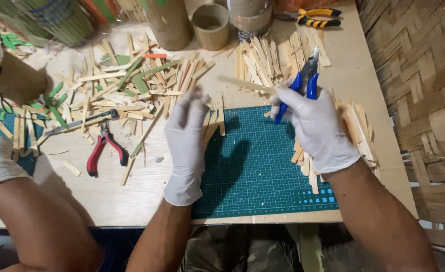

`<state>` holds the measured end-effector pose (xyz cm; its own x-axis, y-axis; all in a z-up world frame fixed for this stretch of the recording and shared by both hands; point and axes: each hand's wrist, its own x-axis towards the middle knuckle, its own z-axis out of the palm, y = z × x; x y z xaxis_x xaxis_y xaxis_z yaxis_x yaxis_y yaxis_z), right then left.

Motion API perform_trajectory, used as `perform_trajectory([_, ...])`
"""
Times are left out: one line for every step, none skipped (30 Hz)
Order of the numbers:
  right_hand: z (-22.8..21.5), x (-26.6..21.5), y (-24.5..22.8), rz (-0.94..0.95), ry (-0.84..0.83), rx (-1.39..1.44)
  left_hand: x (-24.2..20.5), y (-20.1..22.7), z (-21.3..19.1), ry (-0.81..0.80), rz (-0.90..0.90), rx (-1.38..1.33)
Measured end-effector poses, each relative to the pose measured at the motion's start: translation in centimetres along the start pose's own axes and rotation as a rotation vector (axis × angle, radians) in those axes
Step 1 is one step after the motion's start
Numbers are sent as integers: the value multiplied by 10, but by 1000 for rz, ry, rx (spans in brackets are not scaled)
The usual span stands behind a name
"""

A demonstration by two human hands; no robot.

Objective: Trimming thin wooden sticks using pliers on a cutting mat

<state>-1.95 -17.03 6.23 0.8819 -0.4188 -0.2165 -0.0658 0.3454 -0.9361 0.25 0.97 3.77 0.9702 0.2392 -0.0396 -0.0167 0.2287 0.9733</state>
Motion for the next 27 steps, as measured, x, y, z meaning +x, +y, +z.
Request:
perform_trajectory([2, -1, 3, -6, -8, 1, 1, -9, 0, 3, 8, -4])
perform_trajectory([3, -3, 7, 55, -25, 22, 1, -18, 0, -85, 39, 17])
perform_trajectory([5, -4, 11, 116, -42, 42, 1, -28, -1, -174, 69, 39])
perform_trajectory([6, -8, 13, 116, -51, 42, -2, -31, 2, -167, 74, 39])
perform_trajectory([6, -11, 16, 155, -98, 72, -4, -34, 5, -227, 57, 16])
perform_trajectory([6, -15, 19, 197, -143, 100, -7, -38, 8, -287, 37, -7])
perform_trajectory([9, -16, 19, 200, -148, 98, -7, -40, 9, -280, 38, -6])
perform_trajectory([12, -18, 20, 230, -156, 89, -7, -43, 11, -263, 22, -26])
perform_trajectory([14, -20, 21, 259, -163, 79, -8, -46, 12, -246, 6, -47])
perform_trajectory([14, -22, 24, 263, -165, 77, -7, -47, 11, -242, 4, -46])
perform_trajectory([14, -23, 26, 295, -183, 64, -5, -48, 10, -231, -7, -74])
perform_trajectory([15, -25, 29, 326, -201, 51, -4, -49, 9, -219, -17, -103])
perform_trajectory([15, -24, 31, 330, -203, 49, -2, -52, 7, -215, -19, -102])
perform_trajectory([15, -24, 34, 348, -204, 38, 0, -55, 5, -224, -68, -177])
perform_trajectory([14, -23, 36, 366, -206, 27, 2, -58, 4, -233, -117, -252])
perform_trajectory([16, -24, 35, 368, -204, 26, -1, -52, 4, -232, -120, -252])
perform_trajectory([17, -24, 34, 374, -195, 23, -5, -46, 5, -214, -87, -162])
perform_trajectory([18, -25, 33, 377, -187, 21, -8, -39, 7, -197, -51, -70])
perform_trajectory([19, -26, 32, 378, -186, 21, -8, -40, 7, -198, -53, -70])
perform_trajectory([20, -27, 31, 351, -177, -44, -9, -40, 7, -176, 2, 2])
perform_trajectory([22, -28, 30, 324, -167, -109, -10, -41, 8, -153, 57, 73])
perform_trajectory([21, -28, 27, 325, -166, -109, -9, -43, 7, -154, 56, 73])
perform_trajectory([21, -29, 24, 216, -162, -208, -9, -45, 7, -152, 85, 113])
perform_trajectory([20, -29, 20, 107, -157, -306, -9, -47, 6, -151, 113, 152])
perform_trajectory([19, -26, 20, 109, -155, -307, -10, -43, 5, -153, 110, 151])
perform_trajectory([17, -23, 20, 23, -125, -333, -12, -40, 5, -158, 80, 160])
perform_trajectory([15, -19, 20, -63, -95, -360, -14, -38, 5, -163, 49, 168])
